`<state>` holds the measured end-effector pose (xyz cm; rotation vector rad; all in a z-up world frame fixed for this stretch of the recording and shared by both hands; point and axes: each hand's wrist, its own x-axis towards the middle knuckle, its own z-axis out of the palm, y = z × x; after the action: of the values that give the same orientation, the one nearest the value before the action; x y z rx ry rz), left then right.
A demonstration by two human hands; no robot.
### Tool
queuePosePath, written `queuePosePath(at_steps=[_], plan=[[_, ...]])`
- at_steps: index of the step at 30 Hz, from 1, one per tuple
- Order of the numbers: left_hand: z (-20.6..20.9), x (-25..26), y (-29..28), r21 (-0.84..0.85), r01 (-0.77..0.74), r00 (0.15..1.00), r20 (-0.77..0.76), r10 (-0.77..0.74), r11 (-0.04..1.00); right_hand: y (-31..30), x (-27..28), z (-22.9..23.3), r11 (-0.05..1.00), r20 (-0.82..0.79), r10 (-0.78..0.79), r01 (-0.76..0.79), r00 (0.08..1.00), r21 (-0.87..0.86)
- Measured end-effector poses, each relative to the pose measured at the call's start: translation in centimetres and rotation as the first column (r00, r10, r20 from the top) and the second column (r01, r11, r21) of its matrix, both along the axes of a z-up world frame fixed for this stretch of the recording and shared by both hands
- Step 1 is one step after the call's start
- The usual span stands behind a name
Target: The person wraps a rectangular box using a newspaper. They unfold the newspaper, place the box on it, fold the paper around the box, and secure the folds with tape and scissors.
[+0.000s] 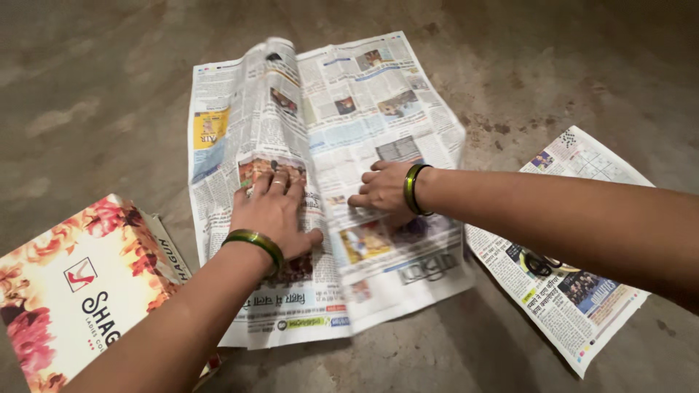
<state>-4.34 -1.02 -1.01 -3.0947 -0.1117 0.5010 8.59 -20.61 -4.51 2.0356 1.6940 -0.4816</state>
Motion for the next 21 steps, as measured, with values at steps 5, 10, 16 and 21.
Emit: queuePosePath(at_steps=[5,10,16,21], plan=[[0.7,-0.3,0.3,0.132,-0.002,0.991,-0.13,0.02,0.991,-0.6,0.3,0.4,0.964,0.039,-0.004,0.014,0.999,-0.267],[0.4,-0.4,0.1,0.126,-0.064,0.962,-0.255,0.095,0.99,0.0,-0.7,0.7,0.984,0.031,-0.099,0.103,0.995,-0.146],[-1.2,-1.6,0.5,0.172,-0.138,0.896,-0.398,0.197,0.975,2.2,-2.4,1.1,0.968,-0.047,-0.23,0.224,0.972,-0.109],[-2.2,-3.3,2.2,0.158,-0.291,0.817,-0.471,0.332,0.943,2.8,-3.8,1.5,0.917,-0.026,-0.339,0.325,0.94,-0.232]])
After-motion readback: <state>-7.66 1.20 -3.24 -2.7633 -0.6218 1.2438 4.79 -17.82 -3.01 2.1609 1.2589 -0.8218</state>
